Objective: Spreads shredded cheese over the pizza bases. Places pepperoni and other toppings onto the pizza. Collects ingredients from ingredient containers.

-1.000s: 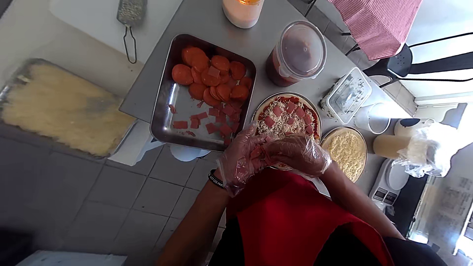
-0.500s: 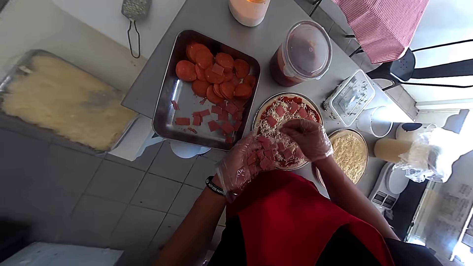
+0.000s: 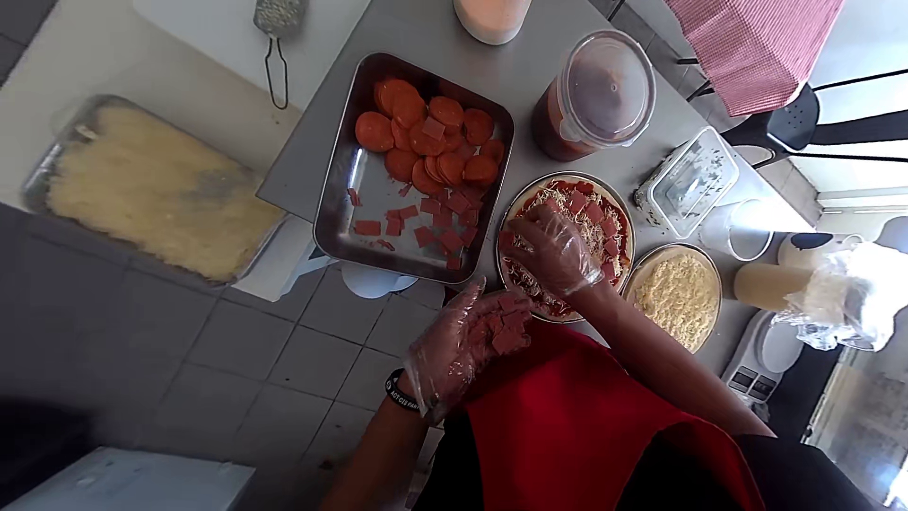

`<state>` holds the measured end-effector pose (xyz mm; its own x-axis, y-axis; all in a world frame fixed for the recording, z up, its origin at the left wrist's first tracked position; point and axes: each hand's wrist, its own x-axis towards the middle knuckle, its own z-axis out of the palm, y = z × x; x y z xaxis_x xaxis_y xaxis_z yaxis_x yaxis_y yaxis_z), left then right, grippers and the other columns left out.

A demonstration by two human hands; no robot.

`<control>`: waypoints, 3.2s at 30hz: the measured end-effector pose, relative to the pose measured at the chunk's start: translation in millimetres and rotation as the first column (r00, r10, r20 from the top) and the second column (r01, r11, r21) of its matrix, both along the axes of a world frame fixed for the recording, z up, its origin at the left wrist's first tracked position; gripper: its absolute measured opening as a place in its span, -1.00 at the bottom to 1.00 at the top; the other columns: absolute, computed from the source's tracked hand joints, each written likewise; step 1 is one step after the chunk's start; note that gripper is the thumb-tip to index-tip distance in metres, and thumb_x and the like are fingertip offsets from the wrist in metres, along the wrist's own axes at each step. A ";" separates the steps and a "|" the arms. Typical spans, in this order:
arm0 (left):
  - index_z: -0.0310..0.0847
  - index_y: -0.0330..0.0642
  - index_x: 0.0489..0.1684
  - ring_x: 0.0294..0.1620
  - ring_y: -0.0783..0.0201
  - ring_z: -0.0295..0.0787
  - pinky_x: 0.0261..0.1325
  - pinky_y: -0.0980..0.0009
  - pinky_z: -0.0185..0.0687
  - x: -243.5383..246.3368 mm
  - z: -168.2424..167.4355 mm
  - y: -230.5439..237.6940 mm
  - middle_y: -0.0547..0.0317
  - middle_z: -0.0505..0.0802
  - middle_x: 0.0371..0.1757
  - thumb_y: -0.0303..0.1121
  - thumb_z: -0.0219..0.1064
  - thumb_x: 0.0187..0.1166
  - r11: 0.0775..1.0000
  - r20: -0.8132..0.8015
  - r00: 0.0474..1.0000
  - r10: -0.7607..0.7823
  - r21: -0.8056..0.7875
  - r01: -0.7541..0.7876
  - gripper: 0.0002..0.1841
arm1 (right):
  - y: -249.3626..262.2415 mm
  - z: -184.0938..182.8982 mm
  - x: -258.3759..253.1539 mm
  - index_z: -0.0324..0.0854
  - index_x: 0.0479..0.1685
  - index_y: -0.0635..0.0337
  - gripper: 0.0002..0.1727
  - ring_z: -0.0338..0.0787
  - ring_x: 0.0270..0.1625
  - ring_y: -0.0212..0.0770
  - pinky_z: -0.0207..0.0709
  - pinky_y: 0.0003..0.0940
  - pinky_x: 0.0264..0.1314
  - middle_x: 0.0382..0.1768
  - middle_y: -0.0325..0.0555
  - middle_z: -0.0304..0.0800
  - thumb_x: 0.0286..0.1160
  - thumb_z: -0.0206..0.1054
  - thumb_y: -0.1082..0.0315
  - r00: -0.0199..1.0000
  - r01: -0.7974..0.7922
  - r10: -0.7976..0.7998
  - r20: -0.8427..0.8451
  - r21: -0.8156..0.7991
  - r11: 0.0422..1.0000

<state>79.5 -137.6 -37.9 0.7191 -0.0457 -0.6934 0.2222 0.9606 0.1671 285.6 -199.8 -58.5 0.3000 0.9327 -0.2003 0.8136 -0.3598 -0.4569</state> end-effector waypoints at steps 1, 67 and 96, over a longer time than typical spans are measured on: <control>0.52 -0.32 0.45 0.30 -0.01 0.79 0.32 0.08 0.75 -5.1 0.6 1.1 -0.13 0.80 0.31 0.09 -0.51 0.89 1.000 -0.007 1.000 0.015 0.003 -0.015 -0.23 | 4.5 -2.5 -3.7 0.83 0.09 0.13 -0.66 0.83 0.05 0.11 0.76 0.04 0.05 0.09 0.17 0.76 0.43 0.54 0.17 1.000 0.001 -0.001 0.018 -0.003 1.000; 0.44 -0.29 0.56 0.35 0.03 0.77 0.40 0.15 0.71 -8.0 -13.2 -9.2 -0.14 0.76 0.37 0.26 -0.43 0.82 0.980 -0.080 0.977 0.196 -0.030 -0.199 -0.17 | -76.0 9.9 -15.2 0.86 -0.10 0.07 -0.86 0.79 0.00 -0.02 0.68 -0.04 0.05 -0.01 0.06 0.78 0.49 0.50 0.27 0.897 0.439 -0.441 0.010 0.085 0.895; 0.48 -0.28 0.51 0.29 0.10 0.79 0.37 0.21 0.70 19.1 0.6 -20.6 -0.10 0.79 0.32 0.39 -0.41 0.73 0.978 0.042 0.978 0.206 -0.016 -0.206 -0.08 | -99.0 47.1 -45.6 0.86 0.08 0.10 -0.71 0.86 0.16 -0.15 0.71 -0.09 0.30 0.10 -0.11 0.91 0.43 0.54 0.23 0.978 0.163 -0.134 -0.162 0.183 0.969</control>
<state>98.5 -158.2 -37.3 0.7435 0.0985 -0.6615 0.0120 0.9870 0.1605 240.0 -298.8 -11.4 0.4188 0.9053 -0.0716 0.6763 -0.3635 -0.6407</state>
